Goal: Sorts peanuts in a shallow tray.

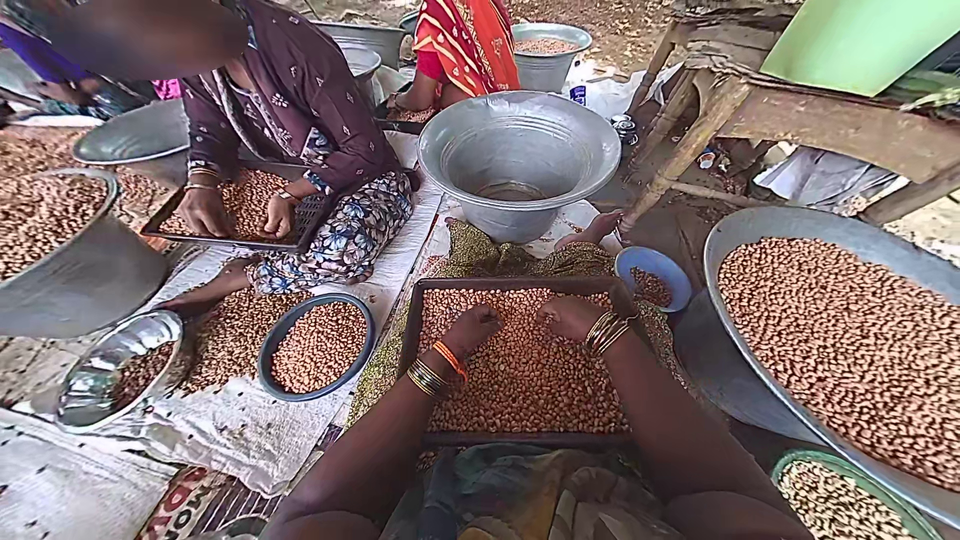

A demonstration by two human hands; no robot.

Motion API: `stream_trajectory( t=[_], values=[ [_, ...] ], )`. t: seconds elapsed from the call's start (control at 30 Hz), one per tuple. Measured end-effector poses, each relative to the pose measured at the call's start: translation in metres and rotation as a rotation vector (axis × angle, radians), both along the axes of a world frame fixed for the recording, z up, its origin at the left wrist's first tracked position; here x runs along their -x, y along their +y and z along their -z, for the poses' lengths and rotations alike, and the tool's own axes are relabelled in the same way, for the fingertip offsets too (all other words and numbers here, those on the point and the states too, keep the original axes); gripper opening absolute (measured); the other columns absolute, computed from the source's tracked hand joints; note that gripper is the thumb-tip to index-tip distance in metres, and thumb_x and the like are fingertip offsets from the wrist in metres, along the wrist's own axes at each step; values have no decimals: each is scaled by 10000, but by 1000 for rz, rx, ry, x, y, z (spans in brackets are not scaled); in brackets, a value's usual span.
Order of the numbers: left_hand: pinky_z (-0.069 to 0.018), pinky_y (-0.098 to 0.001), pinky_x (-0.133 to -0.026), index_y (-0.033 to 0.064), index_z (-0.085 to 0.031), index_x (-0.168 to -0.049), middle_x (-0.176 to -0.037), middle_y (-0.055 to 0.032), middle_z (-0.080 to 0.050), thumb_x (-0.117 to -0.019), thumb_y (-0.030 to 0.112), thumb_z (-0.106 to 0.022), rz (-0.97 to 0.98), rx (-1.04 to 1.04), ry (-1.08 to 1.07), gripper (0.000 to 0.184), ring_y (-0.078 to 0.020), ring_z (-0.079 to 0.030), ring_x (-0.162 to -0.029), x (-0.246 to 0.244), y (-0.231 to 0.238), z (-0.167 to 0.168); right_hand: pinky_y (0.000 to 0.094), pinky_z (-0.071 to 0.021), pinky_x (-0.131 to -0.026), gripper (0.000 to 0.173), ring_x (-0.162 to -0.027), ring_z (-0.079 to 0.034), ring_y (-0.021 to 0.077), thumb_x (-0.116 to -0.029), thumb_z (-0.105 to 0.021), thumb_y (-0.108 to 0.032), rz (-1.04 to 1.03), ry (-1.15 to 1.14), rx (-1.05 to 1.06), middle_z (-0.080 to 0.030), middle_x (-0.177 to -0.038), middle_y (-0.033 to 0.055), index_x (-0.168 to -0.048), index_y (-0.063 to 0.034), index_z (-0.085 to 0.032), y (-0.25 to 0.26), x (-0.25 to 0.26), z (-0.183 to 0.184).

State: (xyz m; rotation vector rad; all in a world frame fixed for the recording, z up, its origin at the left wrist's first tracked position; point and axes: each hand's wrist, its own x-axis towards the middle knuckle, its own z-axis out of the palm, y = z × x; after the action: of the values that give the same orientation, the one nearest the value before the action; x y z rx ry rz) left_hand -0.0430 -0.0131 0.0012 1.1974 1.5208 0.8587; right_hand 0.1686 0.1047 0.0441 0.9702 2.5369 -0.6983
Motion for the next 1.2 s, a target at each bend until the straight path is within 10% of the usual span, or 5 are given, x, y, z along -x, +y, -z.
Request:
stream_trajectory(
  t=[0.37,0.57,0.8,1.03,1.2],
  values=[
    [-472,-677,-1013,87,-668,-1310,-1289,-202,-679,-1015,179,-596,359,126,820,317,-419,-633,-1230,-1,6,-13,616,-499,-922,253,-1005,-682,389,-977,-686,-167,-234,-62,107,-715,-1068,237,-1139,23,-722,-6,1,5],
    [-478,-661,-1017,106,-653,-1327,-1318,-194,-668,-998,164,-597,4,265,908,339,-410,-623,-1251,33,-1,-26,158,-363,-506,86,-550,-442,-16,-953,-536,-10,276,742,619,-557,-750,-60,-1014,-66,-560,-5,-2,22],
    [-483,-620,-1024,37,-686,-1239,-1211,-217,-694,-1005,172,-629,87,93,705,276,-391,-654,-1170,34,-1,-26,569,-480,-1050,321,-1222,-634,364,-1012,-617,-218,94,254,-83,-675,-1284,205,-1274,-48,-689,-30,34,32],
    [-475,-626,-1038,35,-703,-1226,-1249,-206,-689,-999,160,-618,257,73,740,273,-385,-642,-1206,29,-5,-23,580,-478,-1047,317,-1261,-616,373,-1034,-549,-198,112,153,-113,-662,-1308,209,-1273,-32,-674,-39,41,28],
    [-456,-622,-1070,54,-691,-1264,-1308,-192,-671,-1020,165,-582,97,159,827,289,-383,-613,-1268,36,-7,-26,306,-433,-647,203,-639,-476,111,-955,-610,-166,338,642,62,-532,-715,20,-1055,-9,-693,-25,26,38]
  ],
)
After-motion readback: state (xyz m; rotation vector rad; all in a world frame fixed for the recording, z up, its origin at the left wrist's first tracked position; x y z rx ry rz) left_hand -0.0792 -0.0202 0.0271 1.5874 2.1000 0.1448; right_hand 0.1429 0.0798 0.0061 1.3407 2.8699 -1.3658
